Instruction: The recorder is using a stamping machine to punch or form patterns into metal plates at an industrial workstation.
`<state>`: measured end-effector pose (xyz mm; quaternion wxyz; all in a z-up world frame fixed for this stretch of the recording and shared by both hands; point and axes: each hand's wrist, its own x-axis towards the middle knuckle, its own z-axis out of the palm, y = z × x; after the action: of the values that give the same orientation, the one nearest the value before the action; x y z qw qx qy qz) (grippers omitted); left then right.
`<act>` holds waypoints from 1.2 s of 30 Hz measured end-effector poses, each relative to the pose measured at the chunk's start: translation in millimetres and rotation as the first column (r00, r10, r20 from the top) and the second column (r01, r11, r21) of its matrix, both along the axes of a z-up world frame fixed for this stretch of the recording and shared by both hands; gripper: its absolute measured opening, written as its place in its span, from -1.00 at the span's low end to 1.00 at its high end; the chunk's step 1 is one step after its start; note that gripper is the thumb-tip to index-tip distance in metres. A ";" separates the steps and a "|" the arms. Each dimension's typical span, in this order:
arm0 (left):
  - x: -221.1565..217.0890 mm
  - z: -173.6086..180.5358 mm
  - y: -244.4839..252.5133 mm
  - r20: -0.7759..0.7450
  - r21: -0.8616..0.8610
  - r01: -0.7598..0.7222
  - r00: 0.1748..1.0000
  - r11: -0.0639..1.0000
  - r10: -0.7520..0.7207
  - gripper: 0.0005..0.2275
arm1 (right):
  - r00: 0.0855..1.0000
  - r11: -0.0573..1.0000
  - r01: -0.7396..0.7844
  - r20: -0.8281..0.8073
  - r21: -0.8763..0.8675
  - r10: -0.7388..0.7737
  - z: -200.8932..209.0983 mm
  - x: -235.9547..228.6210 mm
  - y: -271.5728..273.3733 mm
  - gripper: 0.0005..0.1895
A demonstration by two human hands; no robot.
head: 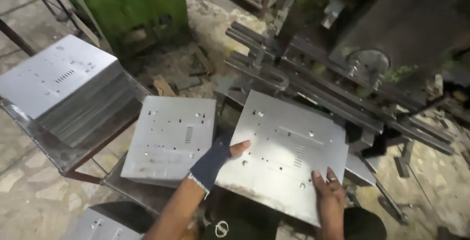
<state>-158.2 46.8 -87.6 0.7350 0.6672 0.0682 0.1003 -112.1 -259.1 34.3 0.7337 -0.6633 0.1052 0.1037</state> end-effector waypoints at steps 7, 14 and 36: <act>0.6 91.4 -43.6 -0.121 -0.098 0.087 0.988 0.991 -0.098 -0.54 | 0.998 0.984 -0.057 -0.049 -0.169 0.049 -1.1 9.4 -30.7 -0.38; 115.2 59.8 -56.4 -0.092 -0.028 0.203 0.975 0.979 -0.204 -0.56 | 0.994 0.998 -0.005 0.105 0.058 -0.002 24.4 57.7 -48.2 -0.57; 161.6 73.7 -38.0 -0.143 0.168 -0.022 0.989 0.986 0.047 -0.61 | 0.980 1.000 -0.016 0.196 -0.018 0.019 16.1 131.7 -31.0 -0.82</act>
<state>3.4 8.7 -13.9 0.6682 0.7302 0.1248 0.0693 19.5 -290.2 50.4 0.7340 -0.6772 0.0273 0.0432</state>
